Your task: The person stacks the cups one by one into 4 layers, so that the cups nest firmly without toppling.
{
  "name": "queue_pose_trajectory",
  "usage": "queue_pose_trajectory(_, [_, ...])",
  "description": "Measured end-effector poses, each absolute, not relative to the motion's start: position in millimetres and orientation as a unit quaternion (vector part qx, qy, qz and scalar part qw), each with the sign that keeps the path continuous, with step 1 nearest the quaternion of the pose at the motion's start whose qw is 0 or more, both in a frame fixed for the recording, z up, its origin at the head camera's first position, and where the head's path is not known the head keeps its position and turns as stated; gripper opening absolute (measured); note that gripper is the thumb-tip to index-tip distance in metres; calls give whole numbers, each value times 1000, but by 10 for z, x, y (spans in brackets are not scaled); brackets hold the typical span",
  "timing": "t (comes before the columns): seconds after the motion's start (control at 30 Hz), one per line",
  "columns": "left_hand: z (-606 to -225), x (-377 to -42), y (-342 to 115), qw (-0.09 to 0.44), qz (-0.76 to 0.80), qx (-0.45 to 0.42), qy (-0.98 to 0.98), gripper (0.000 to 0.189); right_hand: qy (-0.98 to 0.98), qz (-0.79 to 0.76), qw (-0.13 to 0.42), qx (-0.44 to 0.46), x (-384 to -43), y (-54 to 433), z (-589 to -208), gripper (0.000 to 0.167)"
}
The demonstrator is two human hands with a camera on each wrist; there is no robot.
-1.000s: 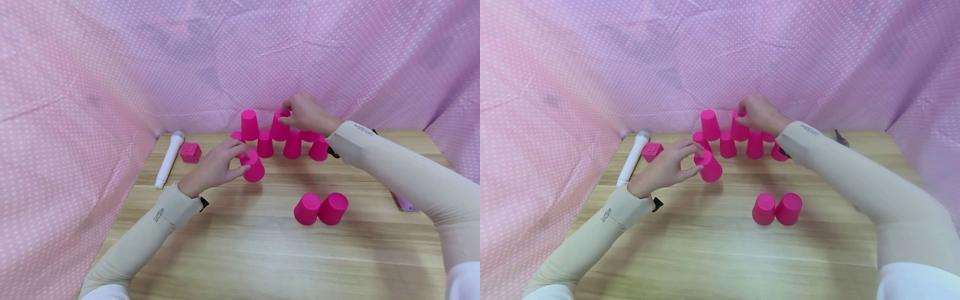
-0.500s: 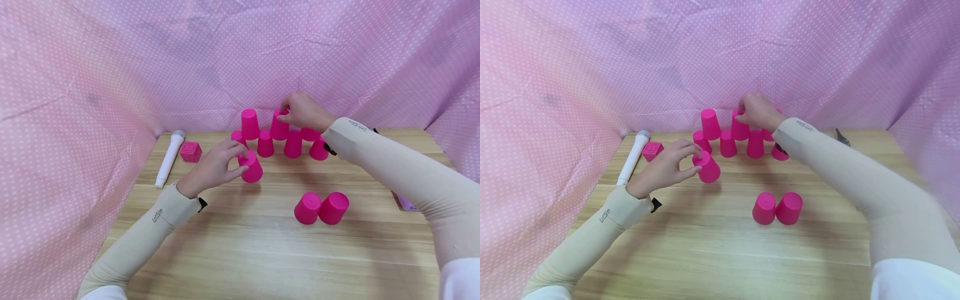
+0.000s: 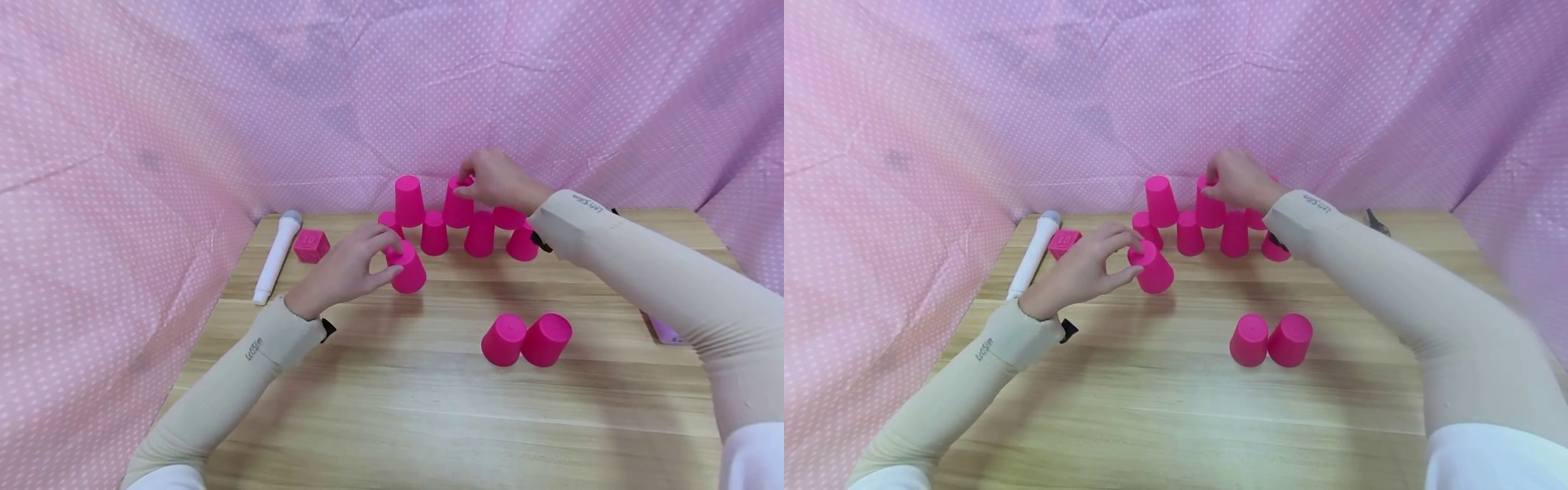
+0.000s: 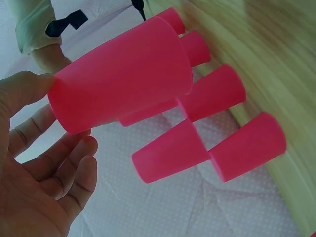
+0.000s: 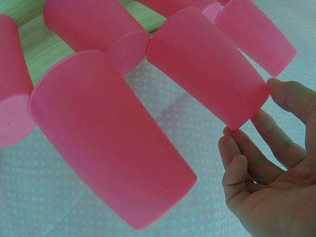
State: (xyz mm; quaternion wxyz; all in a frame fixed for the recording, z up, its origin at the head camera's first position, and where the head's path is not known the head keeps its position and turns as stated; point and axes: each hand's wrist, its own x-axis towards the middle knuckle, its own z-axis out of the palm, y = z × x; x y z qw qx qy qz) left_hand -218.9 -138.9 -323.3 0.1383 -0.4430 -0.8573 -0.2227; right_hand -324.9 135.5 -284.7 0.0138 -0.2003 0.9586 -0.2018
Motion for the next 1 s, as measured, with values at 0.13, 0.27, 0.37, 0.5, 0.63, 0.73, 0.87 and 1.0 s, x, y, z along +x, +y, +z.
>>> queue_pose_trajectory(0.13, [-3165, -2240, -1378, 147, -232, -440, -855, 26, 957, -196, 10, -213, -3250, 1376, -2845, 23])
queue_pose_trajectory(0.27, [-3087, -2290, -1369, 151, -234, -423, -862, 27, 955, -192, 2, -224, -3250, 1388, -2849, 23])
queue_pose_trajectory(0.37, [-3027, -2338, -1364, 155, -237, -410, -867, 27, 955, -200, 5, -221, -3250, 1397, -2853, 24])
queue_pose_trajectory(0.5, [-2921, -2431, -1355, 165, -268, -401, -860, 23, 953, -210, 12, -217, -3244, 1412, -2858, 24])
queue_pose_trajectory(0.63, [-2794, -2575, -1322, 183, -288, -388, -856, 21, 952, -214, 11, -220, -3237, 1434, -2877, 22])
queue_pose_trajectory(0.73, [-2694, -2698, -1275, 198, -277, -368, -865, 24, 951, -217, 7, -221, -3239, 1446, -2892, 22])
queue_pose_trajectory(0.87, [-2571, -2874, -1183, 208, -274, -344, -874, 26, 950, -215, -2, -227, -3255, 1460, -2905, 22])
queue_pose_trajectory(1.0, [-2480, -3037, -1076, 212, -282, -333, -875, 26, 948, -217, -3, -232, -3270, 1464, -2906, 22])
